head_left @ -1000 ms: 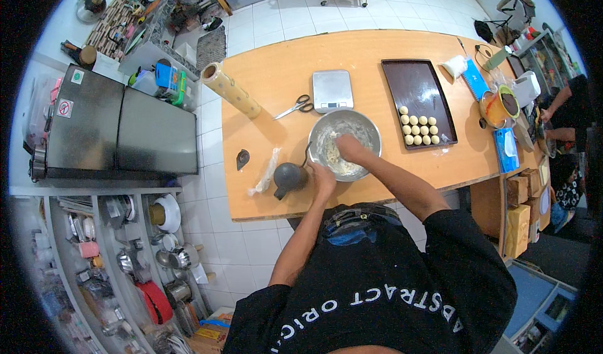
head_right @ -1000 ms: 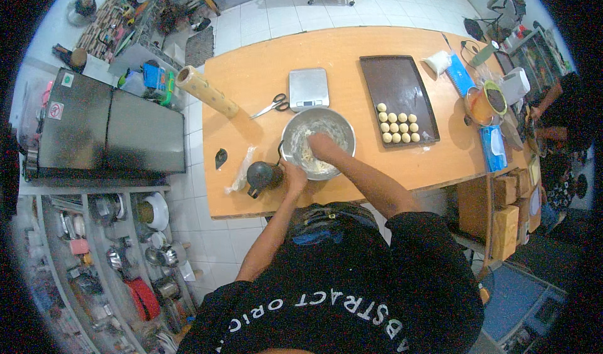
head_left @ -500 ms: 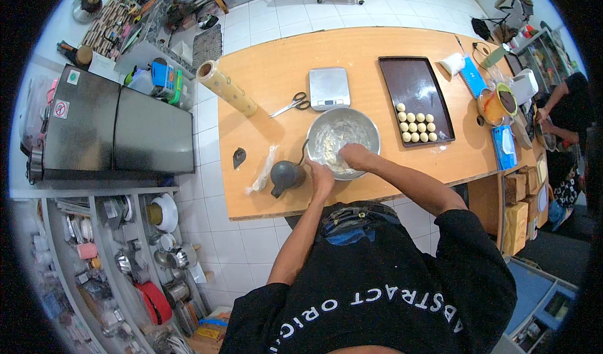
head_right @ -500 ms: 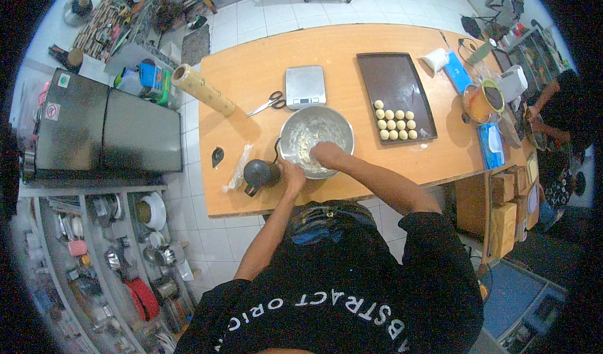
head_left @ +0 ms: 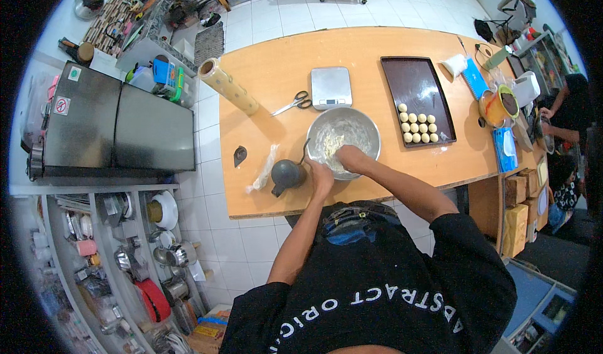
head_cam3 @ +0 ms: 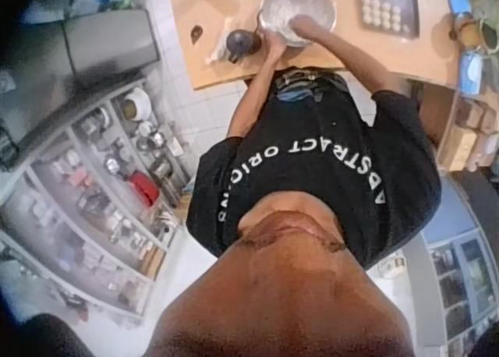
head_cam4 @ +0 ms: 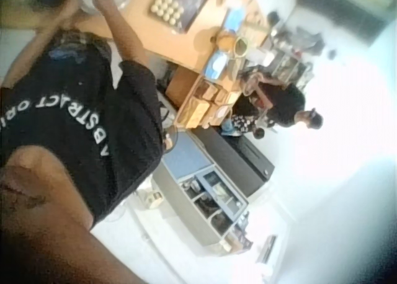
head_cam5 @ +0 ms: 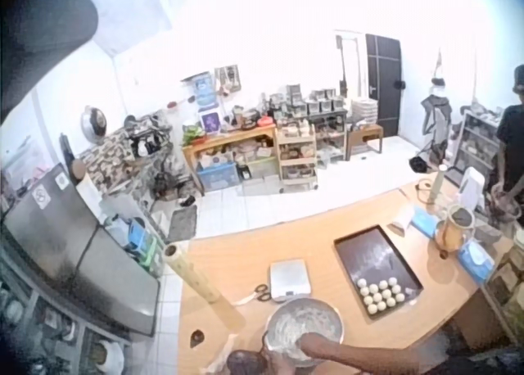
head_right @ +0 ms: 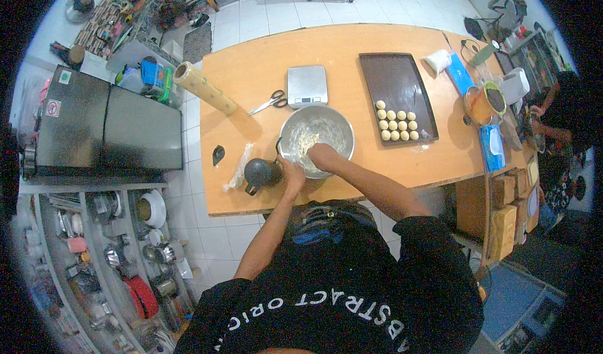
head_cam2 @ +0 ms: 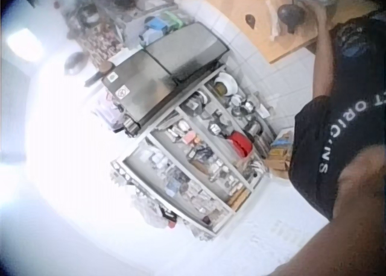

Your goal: The person mixes ingredients in a metal bowl by hand, pours liquid from a kettle, and empties powder from a plastic packet into the bowl while kneading the dough.

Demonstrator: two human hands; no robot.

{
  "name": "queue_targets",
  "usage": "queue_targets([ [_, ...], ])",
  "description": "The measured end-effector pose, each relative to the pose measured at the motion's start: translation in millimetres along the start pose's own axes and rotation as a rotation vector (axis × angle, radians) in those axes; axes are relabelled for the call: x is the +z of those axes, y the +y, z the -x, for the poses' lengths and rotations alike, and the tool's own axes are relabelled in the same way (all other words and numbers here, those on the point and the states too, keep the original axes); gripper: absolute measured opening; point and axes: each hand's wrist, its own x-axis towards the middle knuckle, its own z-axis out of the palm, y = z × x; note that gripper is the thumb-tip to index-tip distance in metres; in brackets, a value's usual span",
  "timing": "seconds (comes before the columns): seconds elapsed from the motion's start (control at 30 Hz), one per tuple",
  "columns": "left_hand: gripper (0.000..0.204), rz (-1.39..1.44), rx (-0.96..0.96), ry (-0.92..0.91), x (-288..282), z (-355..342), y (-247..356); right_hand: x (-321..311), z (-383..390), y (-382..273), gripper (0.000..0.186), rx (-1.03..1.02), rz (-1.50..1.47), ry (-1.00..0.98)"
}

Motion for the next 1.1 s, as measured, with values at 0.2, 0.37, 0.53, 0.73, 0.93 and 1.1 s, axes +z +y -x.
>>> queue_targets([
  [0.2,0.049,-0.008,-0.035,-0.027,-13.0,9.0,32.6,6.2,6.1,16.9,0.014,0.097,-0.053,0.151],
  [0.37,0.050,-0.024,-0.056,-0.048,-12.9,8.5,30.3,-21.2,-2.7,14.3,0.014,0.186,-0.034,0.259],
  [0.53,0.055,-0.078,-0.053,-0.005,-9.7,7.6,26.2,-11.7,-15.4,-9.6,0.016,0.123,-0.034,0.168],
  [0.73,0.058,-0.029,-0.100,-0.030,-12.5,7.0,26.9,-12.4,-1.2,-18.1,0.015,-0.063,0.073,-0.059],
  [0.93,0.053,-0.119,0.046,0.051,-8.4,5.7,9.7,-23.3,21.1,-1.7,0.016,-0.011,-0.072,0.015],
  [1.1,0.054,-0.100,0.019,0.013,-8.5,6.1,18.7,-20.9,7.0,13.3,0.013,0.235,-0.051,0.209],
])
